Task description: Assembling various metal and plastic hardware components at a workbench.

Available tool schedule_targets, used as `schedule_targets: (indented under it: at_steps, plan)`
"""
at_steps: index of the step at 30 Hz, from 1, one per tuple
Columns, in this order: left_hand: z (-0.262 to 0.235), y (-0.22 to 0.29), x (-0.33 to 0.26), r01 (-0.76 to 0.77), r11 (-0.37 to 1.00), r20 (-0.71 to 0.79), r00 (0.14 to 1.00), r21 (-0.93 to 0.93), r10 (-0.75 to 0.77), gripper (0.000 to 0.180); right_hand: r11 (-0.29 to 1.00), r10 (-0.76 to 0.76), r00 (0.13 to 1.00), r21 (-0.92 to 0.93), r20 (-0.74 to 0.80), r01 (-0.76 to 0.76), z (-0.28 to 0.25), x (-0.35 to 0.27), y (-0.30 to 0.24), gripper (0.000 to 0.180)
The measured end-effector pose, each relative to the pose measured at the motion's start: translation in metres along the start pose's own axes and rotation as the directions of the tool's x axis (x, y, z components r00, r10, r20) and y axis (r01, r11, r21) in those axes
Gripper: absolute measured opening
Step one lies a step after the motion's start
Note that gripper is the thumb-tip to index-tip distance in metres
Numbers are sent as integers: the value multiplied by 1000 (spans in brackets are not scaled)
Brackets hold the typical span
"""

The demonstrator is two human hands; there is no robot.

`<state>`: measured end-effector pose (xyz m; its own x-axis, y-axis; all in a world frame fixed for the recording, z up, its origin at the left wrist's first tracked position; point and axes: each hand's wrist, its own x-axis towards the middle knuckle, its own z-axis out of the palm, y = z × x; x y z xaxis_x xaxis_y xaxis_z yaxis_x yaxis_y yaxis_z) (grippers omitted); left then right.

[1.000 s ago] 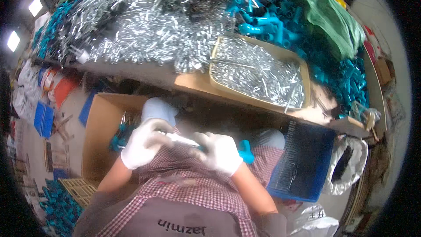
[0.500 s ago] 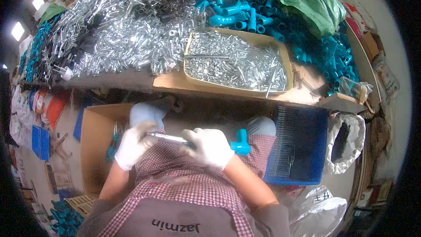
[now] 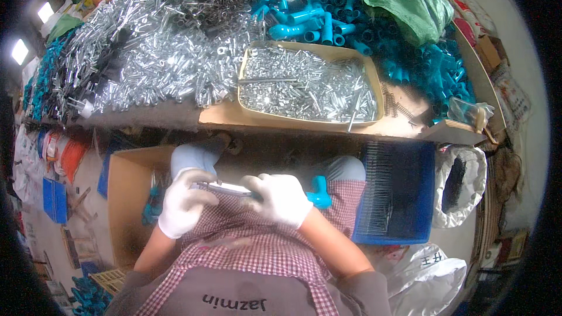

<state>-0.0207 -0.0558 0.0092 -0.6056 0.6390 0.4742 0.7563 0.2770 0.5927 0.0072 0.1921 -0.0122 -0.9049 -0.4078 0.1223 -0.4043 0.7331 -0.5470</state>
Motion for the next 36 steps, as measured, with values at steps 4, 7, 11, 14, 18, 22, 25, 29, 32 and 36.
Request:
schedule_targets:
  at_steps: [4, 7, 11, 14, 18, 22, 25, 29, 32, 36]
  plan:
    - [5, 5, -1, 437, 889, -185, 871, -133, -456, 22, 1000, 20, 999, 15, 26, -20, -3, 0, 2, 41]
    - [2, 7, 8, 785, 461, 278, 591, -414, -757, 26, 1000, -10, 997, -1, 82, 10, 0, 4, 3, 42]
    - [6, -4, 5, 4, 997, -91, 996, -82, -12, 34, 990, 21, 1000, 138, 22, -24, -3, 5, 13, 43]
    - [14, -4, 5, 223, 969, -176, 955, -103, -238, 49, 969, 23, 1000, 244, 14, -26, 3, 1, 25, 45]
    - [24, -12, 10, 331, 931, 299, 883, 152, -363, 75, 113, 454, 869, 980, -198, 164, 36, 0, 27, 29]
    - [26, -29, 14, 555, 821, 649, 575, 138, -498, 91, -518, 695, 714, 747, 84, 417, 72, 13, 53, 18]
    - [9, -18, 2, 535, 832, 589, 723, -147, -360, 87, -661, 684, 606, 696, 407, 279, 115, 25, 88, 16]
    - [35, -30, 16, 651, 757, 663, 592, -59, -458, 79, -660, 695, 440, 748, 569, 76, 267, 19, 233, 16]
    - [69, -34, 40, 577, 816, 562, 669, 21, -487, 62, -122, 809, 472, 885, 351, -450, 369, -25, 341, 14]
    - [82, -55, -12, 576, 803, 391, 710, 157, -586, 50, 787, 488, 792, 206, 368, -581, 448, -12, 289, 24]
